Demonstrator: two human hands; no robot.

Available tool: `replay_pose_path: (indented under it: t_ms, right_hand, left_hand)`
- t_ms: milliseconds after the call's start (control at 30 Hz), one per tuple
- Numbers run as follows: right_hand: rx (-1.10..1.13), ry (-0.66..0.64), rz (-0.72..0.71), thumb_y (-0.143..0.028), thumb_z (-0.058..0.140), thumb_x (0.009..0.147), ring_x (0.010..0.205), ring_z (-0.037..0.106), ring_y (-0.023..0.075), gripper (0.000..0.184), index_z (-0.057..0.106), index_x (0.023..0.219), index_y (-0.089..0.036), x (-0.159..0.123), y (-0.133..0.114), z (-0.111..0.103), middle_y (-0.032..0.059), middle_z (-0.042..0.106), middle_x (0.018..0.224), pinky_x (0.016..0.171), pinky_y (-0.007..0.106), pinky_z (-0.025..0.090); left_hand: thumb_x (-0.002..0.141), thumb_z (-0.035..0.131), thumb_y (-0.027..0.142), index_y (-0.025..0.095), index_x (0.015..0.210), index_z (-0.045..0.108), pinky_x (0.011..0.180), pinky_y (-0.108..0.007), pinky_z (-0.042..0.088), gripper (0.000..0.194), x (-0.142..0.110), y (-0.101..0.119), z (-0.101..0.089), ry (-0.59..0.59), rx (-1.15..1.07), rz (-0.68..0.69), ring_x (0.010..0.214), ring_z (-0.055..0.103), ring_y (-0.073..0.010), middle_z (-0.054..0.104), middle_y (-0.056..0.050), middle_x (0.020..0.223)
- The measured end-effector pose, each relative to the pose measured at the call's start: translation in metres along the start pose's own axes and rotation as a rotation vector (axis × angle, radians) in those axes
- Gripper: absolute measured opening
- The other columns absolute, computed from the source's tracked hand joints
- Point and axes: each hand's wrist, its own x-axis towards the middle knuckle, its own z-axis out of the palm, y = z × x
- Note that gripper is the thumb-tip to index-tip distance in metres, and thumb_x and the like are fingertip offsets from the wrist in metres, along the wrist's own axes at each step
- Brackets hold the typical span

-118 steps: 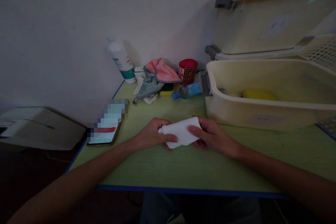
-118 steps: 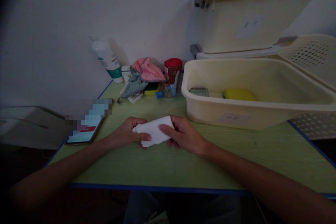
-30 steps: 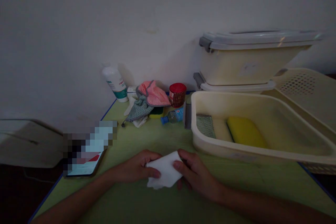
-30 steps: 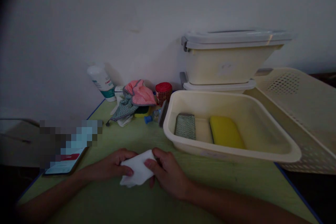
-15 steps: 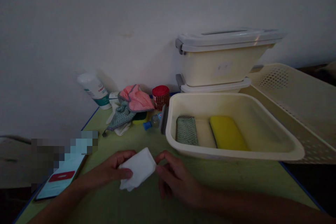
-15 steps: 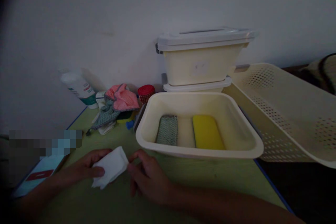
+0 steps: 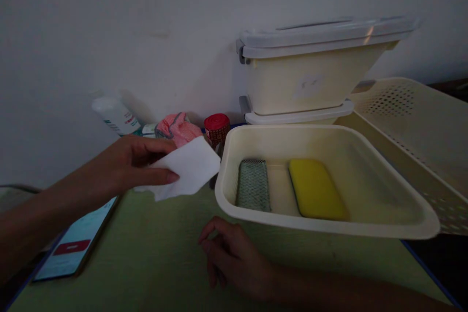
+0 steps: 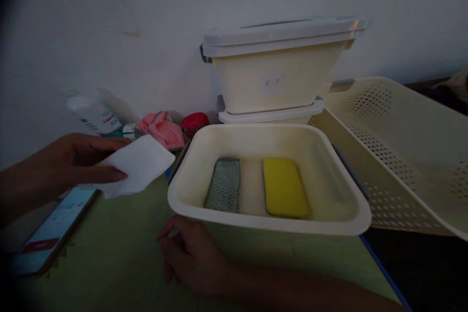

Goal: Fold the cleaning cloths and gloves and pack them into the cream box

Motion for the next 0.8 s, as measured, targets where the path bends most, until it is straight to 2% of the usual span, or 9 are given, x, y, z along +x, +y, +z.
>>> replay_pose_path:
  t_ms: [167,267,367,467,567,667,800]
  right_hand:
    - [0.045,-0.02,0.01,-0.027,0.046,0.088,0.038,0.038,0.0044,0.009,0.043,0.085,-0.019,0.001,0.0,-0.001,-0.0098,0.045,0.046,0.039,0.014,0.029]
    - [0.072,-0.017,0.019,-0.024,0.046,0.088,0.037,0.039,0.004,0.008,0.043,0.083,-0.018,0.002,0.001,-0.001,-0.01,0.045,0.046,0.039,0.013,0.029]
    - [0.13,0.002,0.055,-0.02,0.044,0.087,0.035,0.038,0.0039,0.006,0.043,0.082,-0.018,0.005,0.001,-0.001,-0.0106,0.045,0.044,0.039,0.014,0.03]
    - [0.154,-0.01,0.072,-0.015,0.041,0.087,0.033,0.037,0.0044,0.006,0.043,0.083,-0.018,0.007,0.0,0.0,-0.011,0.045,0.042,0.038,0.014,0.03]
    - [0.17,-0.014,0.092,-0.012,0.041,0.086,0.033,0.037,0.0039,0.007,0.043,0.082,-0.017,0.008,-0.001,-0.001,-0.0112,0.045,0.041,0.038,0.014,0.029]
    - [0.213,-0.004,0.129,-0.012,0.04,0.087,0.033,0.036,0.0032,0.008,0.043,0.082,-0.017,0.009,-0.002,-0.001,-0.0113,0.045,0.042,0.039,0.013,0.029]
    - [0.216,0.003,0.164,-0.011,0.039,0.088,0.033,0.036,0.0033,0.01,0.043,0.081,-0.017,0.008,-0.004,-0.002,-0.0114,0.044,0.041,0.038,0.014,0.028]
  left_hand:
    - [0.051,0.074,0.017,0.006,0.087,0.068,0.052,-0.022,0.05,0.038,0.013,0.044,0.024,-0.029,0.023,0.082,0.058,0.066,-0.0153,0.068,0.003,0.062]
    - [0.063,0.064,0.011,0.005,0.095,0.067,0.051,-0.016,0.045,0.033,0.027,0.061,0.042,-0.008,0.079,0.085,0.053,0.063,-0.0095,0.067,0.005,0.062]
    - [0.066,0.061,0.013,0.007,0.092,0.068,0.055,-0.017,0.045,0.028,0.042,0.064,0.057,-0.052,0.127,0.072,0.06,0.064,-0.0118,0.067,0.003,0.065]
    - [0.064,0.065,0.017,0.01,0.086,0.068,0.062,-0.021,0.048,0.023,0.051,0.063,0.075,-0.184,0.105,0.024,0.072,0.066,-0.0168,0.068,-0.002,0.072]
    - [0.068,0.061,0.016,0.012,0.088,0.065,0.064,-0.022,0.048,0.021,0.053,0.066,0.094,-0.323,0.043,-0.05,0.074,0.064,-0.0154,0.069,-0.004,0.082]
    - [0.073,0.056,0.008,0.011,0.091,0.062,0.069,-0.022,0.049,0.02,0.053,0.071,0.112,-0.4,0.016,-0.142,0.078,0.063,-0.0141,0.068,-0.005,0.089]
    - [0.073,0.057,0.005,0.011,0.086,0.059,0.065,-0.023,0.05,0.014,0.061,0.063,0.131,-0.454,-0.003,-0.23,0.072,0.062,-0.0132,0.065,-0.002,0.08]
